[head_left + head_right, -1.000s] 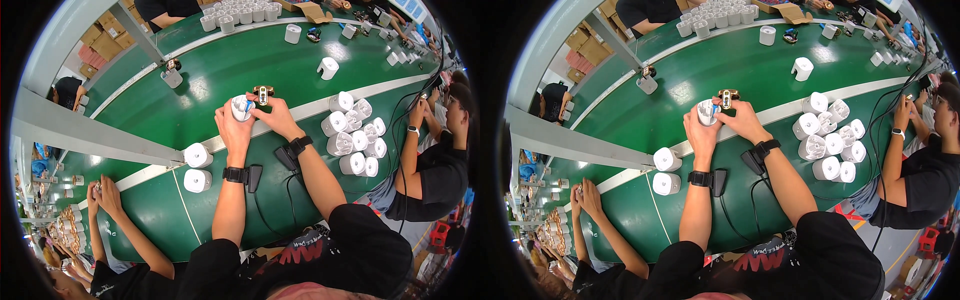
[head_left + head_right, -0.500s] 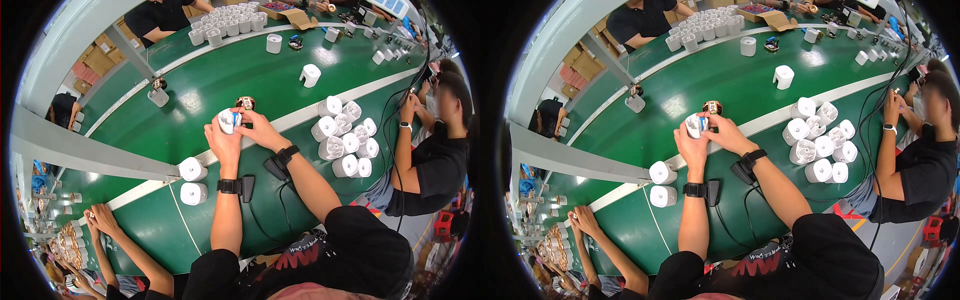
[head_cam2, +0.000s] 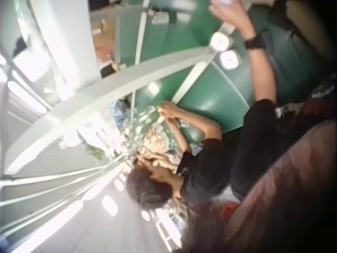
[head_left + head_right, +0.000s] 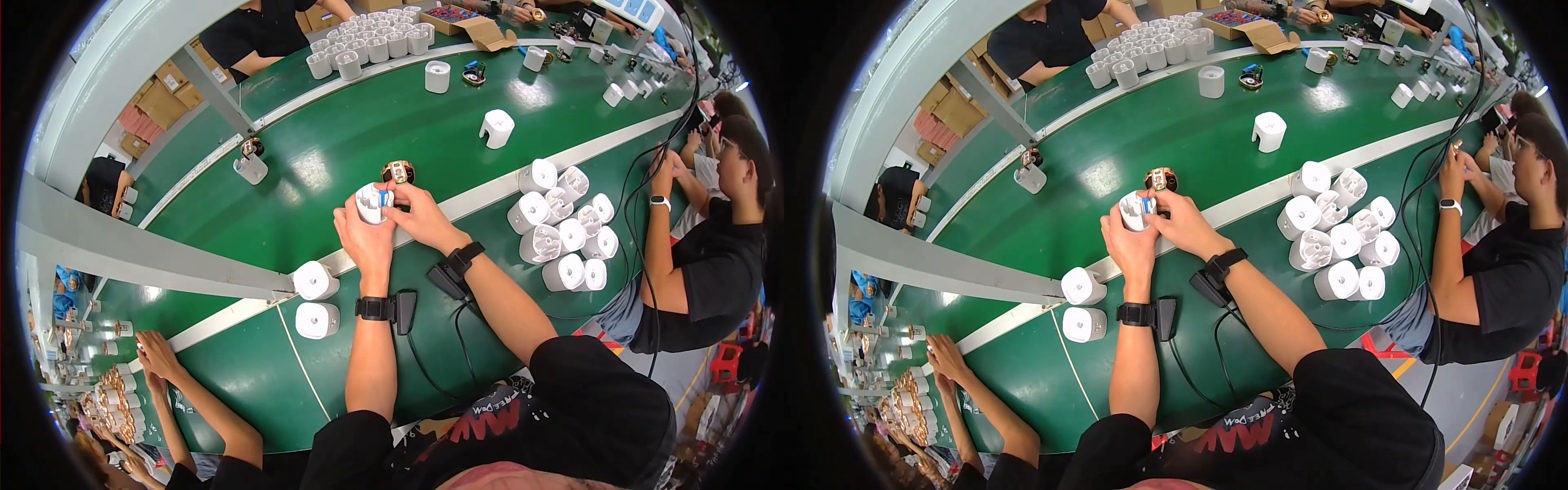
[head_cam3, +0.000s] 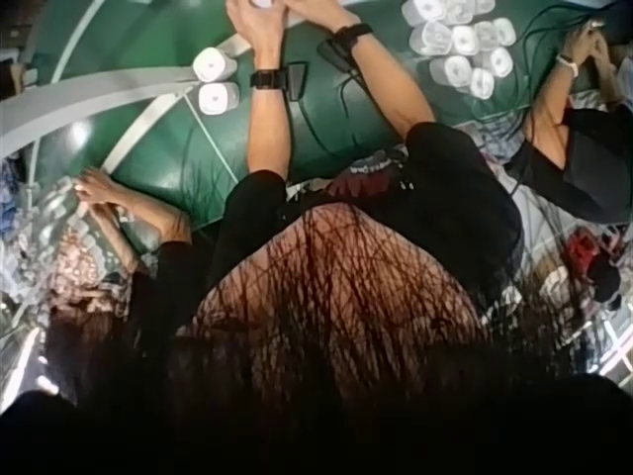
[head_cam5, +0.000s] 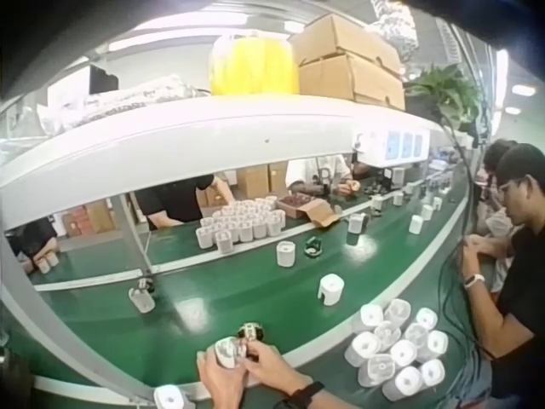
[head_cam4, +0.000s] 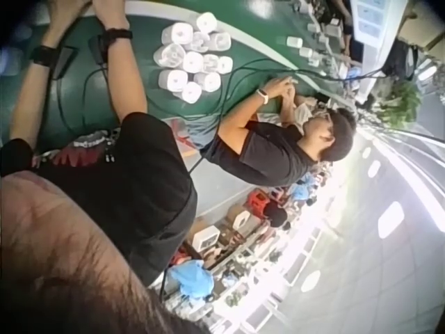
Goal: The person picks up a white plastic housing and a component, inserts the component into the housing by hand, and places the assembled unit onto a green surface. They repeat this process several times and occasionally move the stack of housings.
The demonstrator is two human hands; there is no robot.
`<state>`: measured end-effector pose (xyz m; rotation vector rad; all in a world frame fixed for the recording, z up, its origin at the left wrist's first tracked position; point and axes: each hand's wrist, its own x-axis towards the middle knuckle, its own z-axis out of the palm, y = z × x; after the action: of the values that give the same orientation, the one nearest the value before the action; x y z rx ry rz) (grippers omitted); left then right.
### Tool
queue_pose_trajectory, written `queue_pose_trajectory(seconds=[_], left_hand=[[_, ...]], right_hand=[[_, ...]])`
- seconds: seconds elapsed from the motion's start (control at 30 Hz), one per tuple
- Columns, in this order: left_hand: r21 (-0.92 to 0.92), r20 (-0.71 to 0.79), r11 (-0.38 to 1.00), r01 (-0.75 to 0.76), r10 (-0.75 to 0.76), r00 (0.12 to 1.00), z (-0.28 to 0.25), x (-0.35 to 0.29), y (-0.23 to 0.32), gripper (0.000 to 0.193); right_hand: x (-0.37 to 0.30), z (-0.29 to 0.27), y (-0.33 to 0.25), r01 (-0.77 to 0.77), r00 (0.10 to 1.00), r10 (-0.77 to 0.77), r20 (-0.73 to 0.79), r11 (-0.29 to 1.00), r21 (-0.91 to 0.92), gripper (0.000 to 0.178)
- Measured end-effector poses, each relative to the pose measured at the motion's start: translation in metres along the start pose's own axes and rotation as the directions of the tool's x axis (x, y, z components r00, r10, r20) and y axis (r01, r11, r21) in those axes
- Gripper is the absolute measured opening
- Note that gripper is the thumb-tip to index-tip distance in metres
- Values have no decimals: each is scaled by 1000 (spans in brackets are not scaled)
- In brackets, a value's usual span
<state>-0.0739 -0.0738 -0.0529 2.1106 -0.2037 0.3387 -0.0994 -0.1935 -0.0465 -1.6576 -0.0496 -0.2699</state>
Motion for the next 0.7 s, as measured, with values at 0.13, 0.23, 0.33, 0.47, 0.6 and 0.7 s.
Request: queue_pose_trajectory(seconds=[0.13,0.23,0.33,0.47,0.6,0.7], left_hand=[[33,-43,999,-8,9,999,-1,-1,3,54],[44,-50,999,6,-4,999,-4,0,2,54],[57,-62,998,5,-2,998,-4,-2,-4,55],[90,-92,996,7,1,996,-7,-2,-4,56],[10,-68,996,89,-88,994,-13,1,1,56],[-13,-94,992,122,-123,988,-12,10,-2,57]], right_hand=[[4,-1,2,-25,999,21,40,997,78,34],[5,2,3,-50,996,39,81,988,143,31],[4,6,3,-64,997,54,58,981,185,31],[5,9,7,-42,998,31,63,981,191,33],[2,10,-4,-26,993,37,110,995,-101,33],[-3,3,-19,53,993,-31,114,978,-204,36]])
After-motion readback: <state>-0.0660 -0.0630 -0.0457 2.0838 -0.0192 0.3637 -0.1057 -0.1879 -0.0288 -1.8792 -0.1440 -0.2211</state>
